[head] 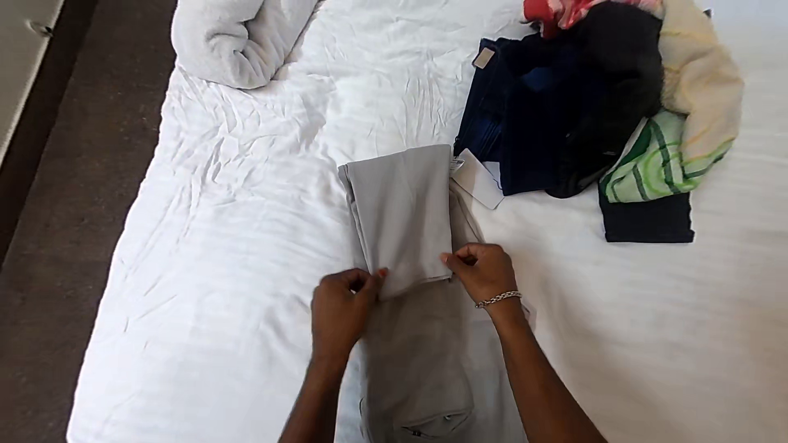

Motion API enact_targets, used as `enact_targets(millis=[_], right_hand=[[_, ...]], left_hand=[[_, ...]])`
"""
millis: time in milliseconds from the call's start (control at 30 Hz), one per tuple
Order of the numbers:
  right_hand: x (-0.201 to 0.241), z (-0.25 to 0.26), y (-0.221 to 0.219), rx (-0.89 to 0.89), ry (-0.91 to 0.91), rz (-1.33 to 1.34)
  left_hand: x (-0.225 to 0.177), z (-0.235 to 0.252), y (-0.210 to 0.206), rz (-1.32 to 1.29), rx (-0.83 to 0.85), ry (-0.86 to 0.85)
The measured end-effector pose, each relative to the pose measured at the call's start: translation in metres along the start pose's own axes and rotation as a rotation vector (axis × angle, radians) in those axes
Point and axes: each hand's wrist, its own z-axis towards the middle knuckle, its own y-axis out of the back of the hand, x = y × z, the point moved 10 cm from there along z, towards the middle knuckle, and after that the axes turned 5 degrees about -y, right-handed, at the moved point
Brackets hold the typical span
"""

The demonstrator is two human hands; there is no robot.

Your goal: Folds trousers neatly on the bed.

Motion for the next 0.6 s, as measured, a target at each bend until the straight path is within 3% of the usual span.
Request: enact_targets(millis=[133,233,333,467,600], right_hand=[[-0.021,0.002,-0.021,-0.102,0.016,-0.075],[-0.025,0.007,-0.03,-0.053,-0.028,-0.05],[-0.023,0.012,-0.037,-0.03,-0.057,-0.066],[-0.006,0.017,-0.044,0.002,-0.071,-0.135],[0.0,0.034,-0.046,0.047,-0.058,-0.066]], left_hand=[[0.018,0.006,-0.024,0.344,0.192,0.114],[0.003,0.038,0.002,0.393,0.106,0.139],[-0.004,0.108,0.014,0.182,0.018,0.156],[-0.015,0.189,-0.006,-0.309,-0.008,0.212],[-0.021,0.222,-0.006,-0.271,-0.021,0.098]])
